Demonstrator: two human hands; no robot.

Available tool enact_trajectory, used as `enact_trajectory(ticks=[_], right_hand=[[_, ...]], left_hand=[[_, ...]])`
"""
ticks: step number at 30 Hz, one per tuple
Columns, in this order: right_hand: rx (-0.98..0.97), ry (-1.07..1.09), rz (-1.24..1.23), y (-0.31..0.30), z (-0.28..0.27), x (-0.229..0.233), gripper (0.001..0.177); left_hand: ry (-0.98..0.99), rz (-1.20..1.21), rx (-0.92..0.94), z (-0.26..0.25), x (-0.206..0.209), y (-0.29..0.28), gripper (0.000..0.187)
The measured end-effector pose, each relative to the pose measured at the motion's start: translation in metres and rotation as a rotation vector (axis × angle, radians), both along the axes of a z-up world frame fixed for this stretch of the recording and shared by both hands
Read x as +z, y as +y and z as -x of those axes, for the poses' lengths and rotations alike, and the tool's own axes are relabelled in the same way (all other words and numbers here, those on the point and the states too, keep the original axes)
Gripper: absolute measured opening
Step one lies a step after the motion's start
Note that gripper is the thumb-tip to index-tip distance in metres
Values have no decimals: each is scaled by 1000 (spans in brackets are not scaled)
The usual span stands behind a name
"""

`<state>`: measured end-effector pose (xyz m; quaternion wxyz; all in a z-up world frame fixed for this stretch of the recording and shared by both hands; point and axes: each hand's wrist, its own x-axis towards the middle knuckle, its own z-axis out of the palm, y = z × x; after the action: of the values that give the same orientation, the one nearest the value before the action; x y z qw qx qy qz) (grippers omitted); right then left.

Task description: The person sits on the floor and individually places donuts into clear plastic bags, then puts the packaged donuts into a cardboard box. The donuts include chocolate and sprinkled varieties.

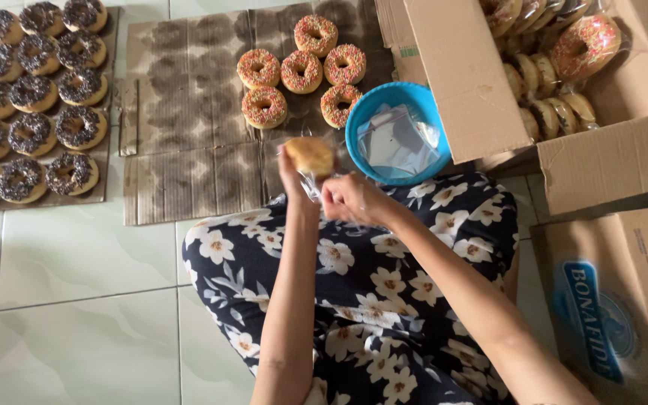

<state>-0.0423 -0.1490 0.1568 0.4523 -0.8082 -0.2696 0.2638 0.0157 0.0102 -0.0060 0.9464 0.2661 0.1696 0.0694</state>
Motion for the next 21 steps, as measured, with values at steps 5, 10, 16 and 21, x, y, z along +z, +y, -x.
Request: enact_trajectory(ticks=[5, 10, 16, 21], right_hand=[[383, 192, -743, -67, 14, 48, 35], [-91, 109, -457, -21, -25, -31, 38], [-489, -481, -119, -21, -14, -64, 16], [-369, -620, -200, -23, -14, -38, 35]], left_hand=[[58, 304, 49, 24, 32, 53, 85], [-166, 538, -148, 33, 41, 48, 90], [-43, 511, -94, 38, 19, 14, 78], [-292, 660, -255, 32, 19, -9, 76]])
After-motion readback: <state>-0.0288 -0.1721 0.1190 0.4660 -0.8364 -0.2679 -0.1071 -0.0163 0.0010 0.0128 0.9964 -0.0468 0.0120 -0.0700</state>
